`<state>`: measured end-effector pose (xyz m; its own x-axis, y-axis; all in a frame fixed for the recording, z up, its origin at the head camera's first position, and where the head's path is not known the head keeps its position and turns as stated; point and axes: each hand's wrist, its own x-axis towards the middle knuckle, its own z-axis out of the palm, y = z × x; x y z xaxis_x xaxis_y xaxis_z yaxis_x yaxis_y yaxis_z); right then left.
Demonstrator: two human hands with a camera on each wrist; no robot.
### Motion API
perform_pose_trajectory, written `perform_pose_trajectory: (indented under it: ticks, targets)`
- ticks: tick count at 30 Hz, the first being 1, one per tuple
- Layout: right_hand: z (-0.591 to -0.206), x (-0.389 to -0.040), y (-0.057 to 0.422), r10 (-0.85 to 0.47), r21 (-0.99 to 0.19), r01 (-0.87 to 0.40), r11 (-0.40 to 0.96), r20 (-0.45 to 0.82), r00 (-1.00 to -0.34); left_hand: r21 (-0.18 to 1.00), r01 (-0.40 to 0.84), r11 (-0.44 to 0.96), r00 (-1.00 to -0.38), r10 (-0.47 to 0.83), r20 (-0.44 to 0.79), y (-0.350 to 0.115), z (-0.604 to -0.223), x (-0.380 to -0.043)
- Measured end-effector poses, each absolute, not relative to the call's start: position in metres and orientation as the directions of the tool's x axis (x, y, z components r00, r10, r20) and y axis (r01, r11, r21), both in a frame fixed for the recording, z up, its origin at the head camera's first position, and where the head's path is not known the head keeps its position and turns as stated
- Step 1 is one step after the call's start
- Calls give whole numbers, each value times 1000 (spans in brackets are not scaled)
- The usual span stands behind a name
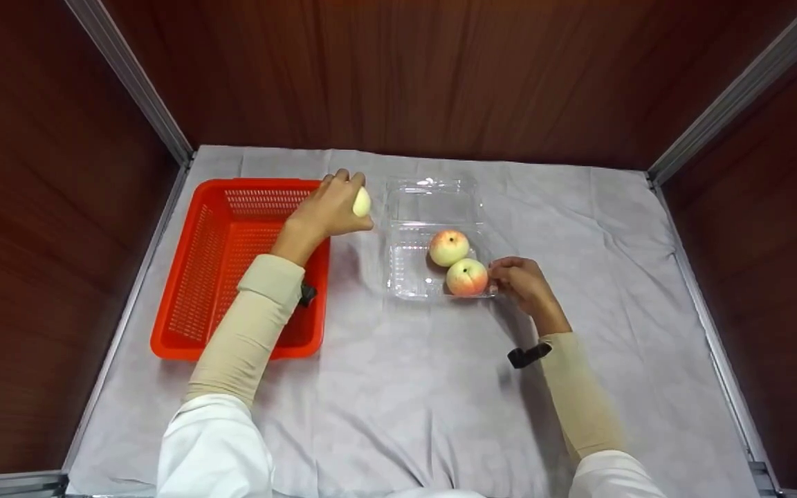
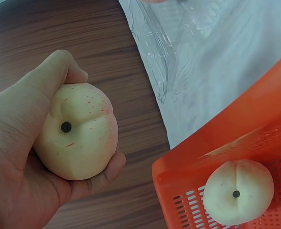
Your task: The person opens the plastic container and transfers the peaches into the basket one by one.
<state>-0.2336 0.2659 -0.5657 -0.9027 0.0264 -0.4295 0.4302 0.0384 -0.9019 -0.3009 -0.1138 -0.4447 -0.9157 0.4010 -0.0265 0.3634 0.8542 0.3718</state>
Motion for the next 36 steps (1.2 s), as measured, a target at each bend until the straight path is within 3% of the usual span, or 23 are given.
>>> perform_pose_trajectory:
  ticks: [26,36]
  targets:
    - [-559,-233,268,7,-889,457,23,-457,-889,428,297,853,-936,350,-47,-134,-440,-299]
    - [-553,-234,268,-14,-877,477,52,-478,-878,395,305,866,-937,347,-36,-140,-440,-301]
